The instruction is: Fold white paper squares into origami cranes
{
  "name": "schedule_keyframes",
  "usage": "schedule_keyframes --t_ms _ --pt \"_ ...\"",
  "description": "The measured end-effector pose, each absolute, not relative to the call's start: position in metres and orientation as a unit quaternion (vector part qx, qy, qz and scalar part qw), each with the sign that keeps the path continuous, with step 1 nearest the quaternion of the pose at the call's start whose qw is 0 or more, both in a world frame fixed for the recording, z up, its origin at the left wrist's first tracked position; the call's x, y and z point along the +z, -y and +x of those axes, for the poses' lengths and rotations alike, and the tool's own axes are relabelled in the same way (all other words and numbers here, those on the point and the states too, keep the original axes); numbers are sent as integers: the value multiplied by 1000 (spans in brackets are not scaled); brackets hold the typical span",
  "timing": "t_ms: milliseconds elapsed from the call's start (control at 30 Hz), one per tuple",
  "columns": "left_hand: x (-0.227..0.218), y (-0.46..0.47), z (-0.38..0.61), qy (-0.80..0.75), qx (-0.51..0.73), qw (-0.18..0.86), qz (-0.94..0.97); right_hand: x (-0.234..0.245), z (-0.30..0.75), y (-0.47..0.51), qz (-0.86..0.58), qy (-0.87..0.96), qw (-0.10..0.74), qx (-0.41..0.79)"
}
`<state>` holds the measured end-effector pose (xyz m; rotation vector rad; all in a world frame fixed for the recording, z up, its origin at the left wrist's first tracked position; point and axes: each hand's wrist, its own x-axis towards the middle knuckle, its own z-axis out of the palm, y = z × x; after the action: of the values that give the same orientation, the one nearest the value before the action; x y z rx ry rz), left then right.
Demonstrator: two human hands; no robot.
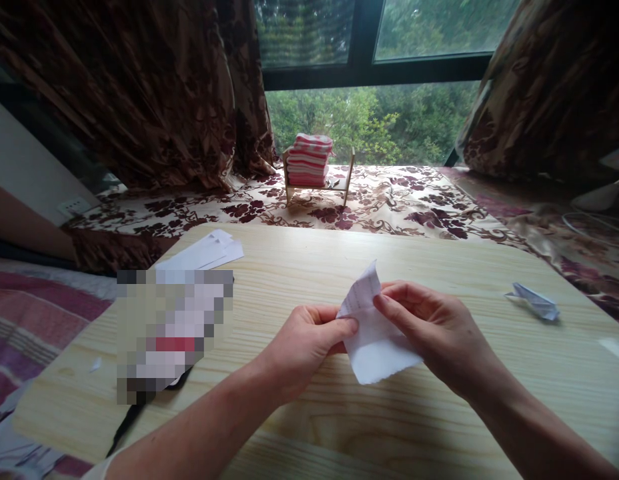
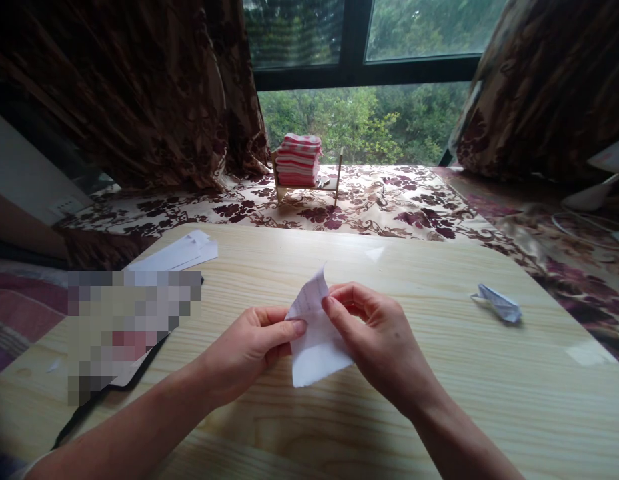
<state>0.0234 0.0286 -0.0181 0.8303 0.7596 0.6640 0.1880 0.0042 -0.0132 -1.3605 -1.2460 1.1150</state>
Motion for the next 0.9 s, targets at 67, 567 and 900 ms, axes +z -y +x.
schedule_keyframes --t_ms 67,567,900 --pt "-18 -28 23 -347 310 798 383 -13 188 -4 -556 508 472 458" --pt "-17 -29 25 -336 351 812 325 -11 187 -5 -562 547 457 421" --pt "-14 -28 23 -404 353 674 507 -12 187 -7 -574 525 461 428"
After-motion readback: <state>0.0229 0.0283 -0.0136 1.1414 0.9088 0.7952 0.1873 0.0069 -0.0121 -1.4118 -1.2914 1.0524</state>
